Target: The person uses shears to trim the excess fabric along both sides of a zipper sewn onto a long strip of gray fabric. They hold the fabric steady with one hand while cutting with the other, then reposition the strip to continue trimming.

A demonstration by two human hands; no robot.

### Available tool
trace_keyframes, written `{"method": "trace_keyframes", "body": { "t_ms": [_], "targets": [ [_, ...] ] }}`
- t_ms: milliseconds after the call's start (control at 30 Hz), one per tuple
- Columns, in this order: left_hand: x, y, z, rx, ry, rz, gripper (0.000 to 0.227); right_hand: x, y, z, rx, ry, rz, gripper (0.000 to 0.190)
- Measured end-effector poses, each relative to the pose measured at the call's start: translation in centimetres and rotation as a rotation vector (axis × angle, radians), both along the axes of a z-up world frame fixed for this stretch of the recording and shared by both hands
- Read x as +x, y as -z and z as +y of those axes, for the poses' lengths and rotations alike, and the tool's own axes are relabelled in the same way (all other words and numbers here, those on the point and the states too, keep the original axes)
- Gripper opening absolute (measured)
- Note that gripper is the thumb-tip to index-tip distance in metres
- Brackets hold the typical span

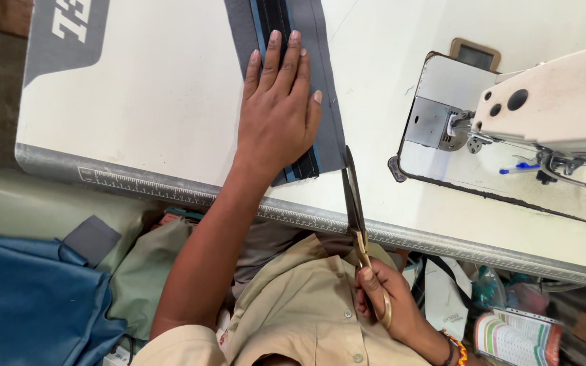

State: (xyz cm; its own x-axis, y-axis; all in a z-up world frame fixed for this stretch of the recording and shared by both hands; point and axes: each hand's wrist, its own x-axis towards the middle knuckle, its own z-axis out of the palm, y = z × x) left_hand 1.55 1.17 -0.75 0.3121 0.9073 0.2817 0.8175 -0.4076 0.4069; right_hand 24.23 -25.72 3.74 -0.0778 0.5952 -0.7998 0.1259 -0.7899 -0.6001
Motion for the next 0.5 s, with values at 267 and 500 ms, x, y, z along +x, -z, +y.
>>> {"method": "trace_keyframes", "body": {
  "t_ms": [267, 500],
  "targets": [
    [-0.1, -0.2, 0.0, 0.004, 0.005, -0.005, 0.056, -0.8, -1.5, 1.9, -0.023, -0.077, -0.152, 0.049],
    [-0.2, -0.3, 0.0, -0.011, 0.007, -0.01, 0.056, -1.2, -2.4, 2.6, -0.052, -0.142, -0.253, 0.051]
  ]
}}
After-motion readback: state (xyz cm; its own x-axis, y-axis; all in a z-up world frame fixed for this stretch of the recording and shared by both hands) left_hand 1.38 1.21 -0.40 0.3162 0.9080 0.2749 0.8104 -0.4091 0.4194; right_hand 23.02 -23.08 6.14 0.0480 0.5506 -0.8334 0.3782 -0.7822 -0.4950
